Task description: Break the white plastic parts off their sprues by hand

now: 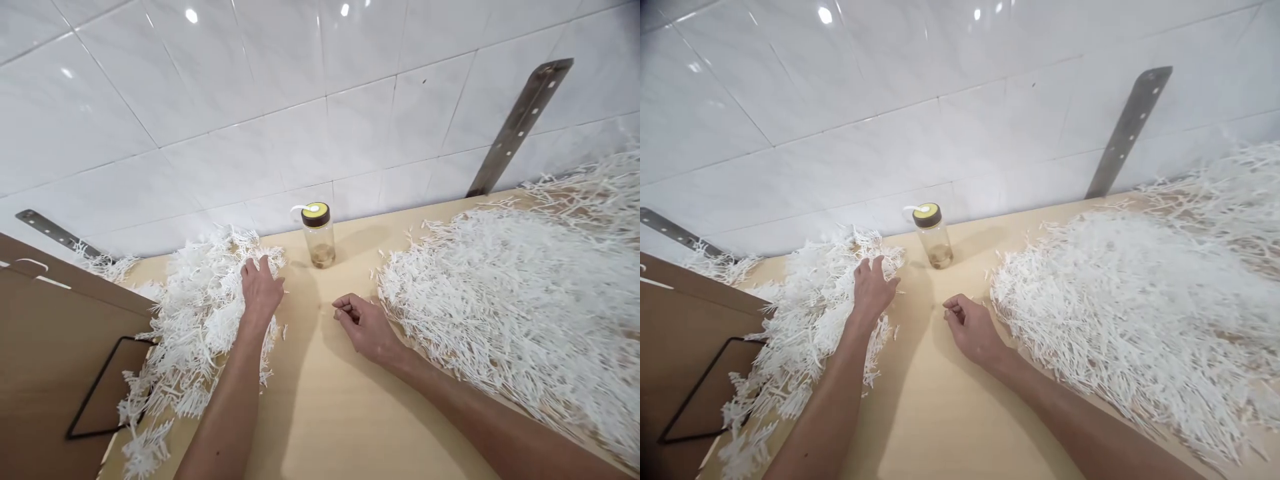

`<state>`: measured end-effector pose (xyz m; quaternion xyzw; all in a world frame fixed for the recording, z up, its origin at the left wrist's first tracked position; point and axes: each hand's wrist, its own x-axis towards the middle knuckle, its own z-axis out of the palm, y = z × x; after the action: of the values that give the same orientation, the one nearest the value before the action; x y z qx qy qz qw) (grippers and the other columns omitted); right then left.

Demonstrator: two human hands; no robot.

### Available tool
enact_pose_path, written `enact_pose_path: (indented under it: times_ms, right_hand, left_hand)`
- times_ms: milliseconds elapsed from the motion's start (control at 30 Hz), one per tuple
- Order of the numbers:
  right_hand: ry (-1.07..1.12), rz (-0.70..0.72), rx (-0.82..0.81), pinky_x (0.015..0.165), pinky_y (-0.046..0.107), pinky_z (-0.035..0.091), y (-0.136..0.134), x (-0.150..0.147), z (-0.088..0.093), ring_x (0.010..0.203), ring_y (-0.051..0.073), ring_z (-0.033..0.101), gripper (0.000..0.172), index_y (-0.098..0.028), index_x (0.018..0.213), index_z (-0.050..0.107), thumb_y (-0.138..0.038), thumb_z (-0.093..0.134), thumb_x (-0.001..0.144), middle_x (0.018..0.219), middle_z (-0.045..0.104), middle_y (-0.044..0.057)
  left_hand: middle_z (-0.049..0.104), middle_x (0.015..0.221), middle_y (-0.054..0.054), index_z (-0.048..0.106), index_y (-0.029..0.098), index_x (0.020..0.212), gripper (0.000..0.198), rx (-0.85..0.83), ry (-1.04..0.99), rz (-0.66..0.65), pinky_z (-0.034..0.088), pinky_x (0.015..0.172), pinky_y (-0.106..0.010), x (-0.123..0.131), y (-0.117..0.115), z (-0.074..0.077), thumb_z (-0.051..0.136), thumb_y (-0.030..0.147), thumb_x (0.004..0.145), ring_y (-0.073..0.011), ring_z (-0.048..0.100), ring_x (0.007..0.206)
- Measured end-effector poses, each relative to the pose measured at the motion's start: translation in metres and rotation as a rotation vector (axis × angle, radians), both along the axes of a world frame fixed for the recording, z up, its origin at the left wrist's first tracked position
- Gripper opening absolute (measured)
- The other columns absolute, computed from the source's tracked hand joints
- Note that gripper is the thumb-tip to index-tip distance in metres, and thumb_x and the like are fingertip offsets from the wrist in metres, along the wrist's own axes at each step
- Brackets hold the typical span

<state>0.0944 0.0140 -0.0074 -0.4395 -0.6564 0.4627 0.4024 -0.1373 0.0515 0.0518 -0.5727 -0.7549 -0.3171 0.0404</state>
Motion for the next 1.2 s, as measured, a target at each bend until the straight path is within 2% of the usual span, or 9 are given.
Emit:
enact_pose_path:
  times_ms: [167,300,467,600,700,867,1033,1100,1200]
  right_hand:
    - [-0.05,0.025,0.019,0.069,0.034,0.05,0.001,0.001,-0.002,0.077,0.021,0.065,0.015,-0.02,0.098,0.061,-0.029,0.054,0.089,0.081,0.069,0.005]
    - [-0.044,0.057,0.034,0.07,0.034,0.05,0.001,0.001,-0.003,0.078,0.021,0.065,0.014,-0.02,0.098,0.061,-0.029,0.053,0.09,0.081,0.069,0.005]
    - [-0.062,0.065,0.047,0.069,0.034,0.05,0.001,0.001,-0.002,0.077,0.021,0.065,0.015,-0.019,0.097,0.061,-0.028,0.051,0.09,0.081,0.069,0.005]
    - [-0.056,0.062,0.066,0.065,0.032,0.049,0.001,0.001,-0.004,0.073,0.02,0.064,0.015,-0.02,0.096,0.061,-0.029,0.051,0.09,0.078,0.068,0.005]
    - [-0.049,0.052,0.089,0.064,0.032,0.049,0.001,0.001,-0.006,0.072,0.02,0.064,0.017,-0.019,0.097,0.062,-0.03,0.051,0.091,0.079,0.069,0.005]
    - [-0.041,0.043,0.077,0.067,0.033,0.049,0.001,0.001,-0.007,0.074,0.02,0.065,0.017,-0.02,0.097,0.063,-0.03,0.052,0.09,0.081,0.07,0.005]
    - [0.056,0.053,-0.03,0.064,0.032,0.051,0.001,0.001,-0.001,0.071,0.019,0.063,0.02,-0.02,0.095,0.064,-0.038,0.056,0.089,0.08,0.068,0.004]
    - [0.161,0.095,-0.175,0.055,0.03,0.05,0.002,0.001,0.003,0.062,0.017,0.061,0.03,-0.02,0.093,0.064,-0.049,0.058,0.089,0.078,0.066,0.004]
    - [0.384,0.189,-0.419,0.053,0.029,0.05,0.003,0.003,0.009,0.061,0.015,0.06,0.048,-0.018,0.095,0.065,-0.064,0.056,0.087,0.082,0.067,0.006]
  left_hand:
    - [0.064,0.077,-0.013,0.059,0.021,0.073,0.02,-0.093,-0.114,0.081,0.038,0.091,-0.048,-0.008,0.017,-0.013,0.071,0.01,0.061,-0.0397,0.055,0.107]
    - [0.059,0.068,-0.011,0.052,0.023,0.055,0.022,-0.092,-0.107,0.079,0.04,0.084,-0.046,-0.011,0.017,-0.012,0.067,0.01,0.065,-0.0379,0.059,0.095]
    - [0.063,0.086,-0.014,0.055,0.021,0.061,0.018,-0.101,0.008,0.069,0.042,0.083,-0.042,-0.004,0.011,0.003,0.06,0.011,0.075,-0.0337,0.06,0.097]
    - [0.066,0.087,-0.012,0.057,0.021,0.074,0.012,-0.006,0.069,0.089,0.046,0.078,-0.039,0.001,0.002,0.027,0.054,0.017,0.086,-0.0284,0.064,0.087]
    - [0.067,0.077,-0.005,0.055,0.021,0.089,0.008,0.214,-0.157,0.119,0.05,0.069,-0.033,0.004,-0.009,0.048,0.05,0.026,0.093,-0.0224,0.067,0.075]
    - [0.07,0.099,-0.007,0.048,0.019,0.095,0.017,0.582,-0.594,-0.149,0.051,0.053,-0.025,0.014,-0.035,0.068,0.051,0.036,0.096,-0.0153,0.07,0.065]
    - [0.07,0.09,-0.005,0.051,0.018,0.096,0.011,0.678,-0.58,-0.224,0.058,0.068,-0.034,0.032,-0.074,0.053,0.051,0.029,0.097,-0.0185,0.071,0.073]
    - [0.07,0.091,-0.007,0.056,0.018,0.099,0.007,0.538,-0.428,-0.307,0.056,0.083,-0.036,0.045,-0.094,0.037,0.049,0.021,0.097,-0.0206,0.07,0.092]
    - [0.067,0.092,-0.008,0.059,0.019,0.097,0.014,0.255,-0.223,-0.652,0.054,0.079,-0.031,0.067,-0.122,0.007,0.052,0.008,0.092,-0.0189,0.066,0.091]
